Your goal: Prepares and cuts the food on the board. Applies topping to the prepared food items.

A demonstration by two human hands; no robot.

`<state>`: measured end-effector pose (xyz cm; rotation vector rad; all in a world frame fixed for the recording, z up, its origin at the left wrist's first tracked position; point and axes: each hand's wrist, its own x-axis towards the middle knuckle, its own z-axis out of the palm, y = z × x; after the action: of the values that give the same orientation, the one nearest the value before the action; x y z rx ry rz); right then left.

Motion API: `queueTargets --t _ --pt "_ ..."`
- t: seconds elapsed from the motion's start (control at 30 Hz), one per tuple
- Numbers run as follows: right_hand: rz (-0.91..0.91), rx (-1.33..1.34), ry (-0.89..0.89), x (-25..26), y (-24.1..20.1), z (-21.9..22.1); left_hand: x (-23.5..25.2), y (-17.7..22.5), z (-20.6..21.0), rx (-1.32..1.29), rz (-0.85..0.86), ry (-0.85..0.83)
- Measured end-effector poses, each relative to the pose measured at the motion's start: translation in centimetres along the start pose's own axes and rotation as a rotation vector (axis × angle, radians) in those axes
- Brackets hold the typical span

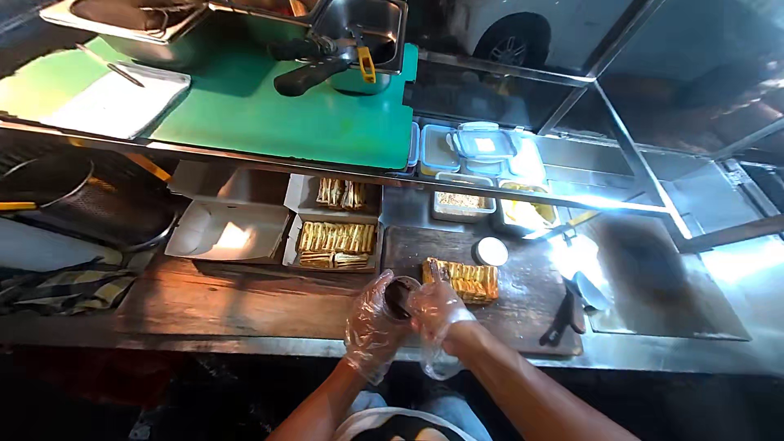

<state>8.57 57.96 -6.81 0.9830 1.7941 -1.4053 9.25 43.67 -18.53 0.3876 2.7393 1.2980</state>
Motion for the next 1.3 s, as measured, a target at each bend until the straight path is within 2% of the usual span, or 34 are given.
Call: queueTargets --t 0.07,0.1,0.17,0.27,0.4,0.5,0.53,0.6,0.67,0.7,0.73,0.8,0.87,0.97,1.1,1.23,1.3 --pt "0.028 0.54 0.046 -1.2 1.9 1.3 -0.5 0.5 0.6 0.005 -0.037 0.052" --pt "0.008 0.673 0.064 -1.9 2.8 1.8 -0.5 0.6 0.9 0.018 -0.029 0.077" --pt "-0.093 0.798 0.073 -2.7 5.0 2.8 -0.7 0.4 1.1 0.028 -0.024 0.094" --pt "-0.265 0.833 0.072 -2.3 8.6 3.2 -0.6 0.3 1.1 0.06 -0.024 0.099" --pt "-0.351 0.745 -0.058 -1.7 11.7 1.4 -1.1 0.7 0.6 -0.049 -0.067 0.066" --pt "-0.422 0.704 -0.205 -3.0 13.4 -2.8 -4.5 2.8 -1.3 -0.114 -0.015 0.135" --pt "-0.474 0.631 -0.162 -3.2 14.2 -4.8 -6.2 4.0 -1.9 -0.102 0.01 0.178" --pt "-0.604 0.281 0.12 -2.2 16.0 -8.9 -9.1 6.8 -1.7 -0.195 -0.001 0.148" --pt "-0.612 -0.253 0.366 -0.5 16.7 -12.8 -9.7 9.8 0.9 -0.553 -0.169 -0.074" --pt "-0.561 -0.477 0.42 0.1 16.2 -14.0 -8.9 11.0 2.9 -0.762 -0.344 -0.181" --pt "-0.485 -0.663 0.428 0.7 15.2 -14.7 -7.5 11.8 5.1 -0.967 -0.559 -0.227" --pt "-0.37 -0.836 0.372 2.4 13.4 -14.4 -4.0 12.7 9.0 -1.234 -0.94 -0.125" --pt "-0.348 -0.908 0.338 3.9 13.5 -13.3 -1.2 12.8 11.7 -1.306 -1.077 0.055" --pt "-0.355 -0.916 0.284 3.1 14.8 -12.2 0.5 13.4 12.7 -1.306 -1.088 0.18" --pt "-0.415 -0.773 0.346 2.8 15.5 -12.0 0.4 13.9 12.4 -1.289 -1.072 0.211" --pt "-0.347 -0.819 0.286 0.3 16.2 -11.6 0.0 13.6 11.9 -1.352 -1.097 0.151" --pt "-0.523 -0.66 0.37 -2.1 16.8 -11.8 -1.7 13.6 10.6 -1.285 -1.056 0.036"
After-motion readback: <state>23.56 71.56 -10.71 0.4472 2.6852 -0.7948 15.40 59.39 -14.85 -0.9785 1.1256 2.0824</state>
